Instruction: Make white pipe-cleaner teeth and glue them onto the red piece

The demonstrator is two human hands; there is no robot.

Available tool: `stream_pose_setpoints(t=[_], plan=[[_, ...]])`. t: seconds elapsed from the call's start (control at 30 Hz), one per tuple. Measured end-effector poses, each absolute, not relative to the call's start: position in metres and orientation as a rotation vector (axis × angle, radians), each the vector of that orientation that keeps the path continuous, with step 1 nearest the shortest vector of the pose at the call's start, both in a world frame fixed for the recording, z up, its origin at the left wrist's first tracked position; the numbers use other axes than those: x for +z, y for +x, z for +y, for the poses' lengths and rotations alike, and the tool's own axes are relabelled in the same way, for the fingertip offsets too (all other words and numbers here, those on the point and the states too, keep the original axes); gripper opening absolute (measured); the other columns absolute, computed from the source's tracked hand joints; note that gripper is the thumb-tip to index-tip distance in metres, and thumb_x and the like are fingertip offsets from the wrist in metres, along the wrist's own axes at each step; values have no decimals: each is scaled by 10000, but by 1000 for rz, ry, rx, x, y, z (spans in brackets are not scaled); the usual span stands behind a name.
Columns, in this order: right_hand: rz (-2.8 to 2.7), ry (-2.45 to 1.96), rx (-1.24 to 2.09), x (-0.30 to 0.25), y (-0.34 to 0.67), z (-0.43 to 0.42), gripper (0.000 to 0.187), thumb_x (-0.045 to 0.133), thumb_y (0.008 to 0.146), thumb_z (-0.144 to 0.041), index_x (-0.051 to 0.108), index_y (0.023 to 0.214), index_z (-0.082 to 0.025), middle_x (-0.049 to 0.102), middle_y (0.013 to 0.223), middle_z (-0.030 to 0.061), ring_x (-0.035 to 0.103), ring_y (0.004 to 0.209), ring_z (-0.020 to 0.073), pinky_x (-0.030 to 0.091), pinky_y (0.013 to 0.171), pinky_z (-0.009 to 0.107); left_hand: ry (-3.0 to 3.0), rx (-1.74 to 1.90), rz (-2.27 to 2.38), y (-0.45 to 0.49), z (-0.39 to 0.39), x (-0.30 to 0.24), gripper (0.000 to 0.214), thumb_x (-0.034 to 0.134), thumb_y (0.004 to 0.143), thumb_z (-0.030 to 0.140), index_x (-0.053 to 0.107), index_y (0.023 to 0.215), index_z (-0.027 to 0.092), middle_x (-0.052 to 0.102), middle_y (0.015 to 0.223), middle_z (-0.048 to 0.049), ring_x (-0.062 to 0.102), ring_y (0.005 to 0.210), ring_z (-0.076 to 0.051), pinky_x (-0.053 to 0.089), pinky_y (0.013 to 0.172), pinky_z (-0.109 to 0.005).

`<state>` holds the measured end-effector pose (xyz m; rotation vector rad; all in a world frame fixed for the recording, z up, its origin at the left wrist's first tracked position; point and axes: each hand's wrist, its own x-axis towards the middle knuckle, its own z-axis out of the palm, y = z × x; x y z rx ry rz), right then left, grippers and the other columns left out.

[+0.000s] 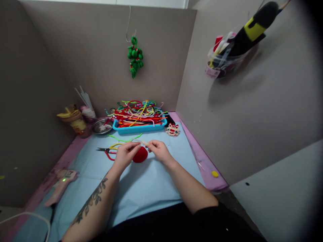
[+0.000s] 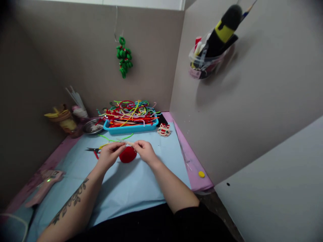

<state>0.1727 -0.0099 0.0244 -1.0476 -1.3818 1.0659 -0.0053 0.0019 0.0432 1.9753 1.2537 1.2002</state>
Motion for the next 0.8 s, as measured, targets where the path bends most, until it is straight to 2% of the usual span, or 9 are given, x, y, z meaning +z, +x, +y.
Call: stream_pose_setpoints(t=[0.13, 0.43, 0.8], plan=[[-1339, -1083, 947, 22, 168, -12, 248, 564, 791, -392, 603, 692, -167, 551, 603, -15, 493, 581, 121, 398, 569, 236, 1902, 1179, 1273, -2, -1, 45, 238, 631, 743, 358, 744, 844, 175, 744, 854, -73, 670, 785, -216, 514, 734, -307], [-1369, -1123, 689, 21, 166, -15, 175, 572, 800, -319, 621, 716, -174, 608, 698, 18, 547, 686, 150, 441, 640, 256, 1792, 1159, 1284, 3, -2, 48, 261, 643, 719, 385, 743, 813, 162, 747, 824, -74, 671, 749, -219, 512, 697, -305], [-1433, -1138, 451, 20, 163, -17, 87, 587, 797, -219, 613, 722, -184, 604, 716, 8, 555, 709, 144, 442, 690, 261, 1597, 1172, 1218, 6, -4, 45, 278, 674, 700, 403, 733, 800, 150, 740, 848, -82, 666, 795, -221, 507, 739, -305]])
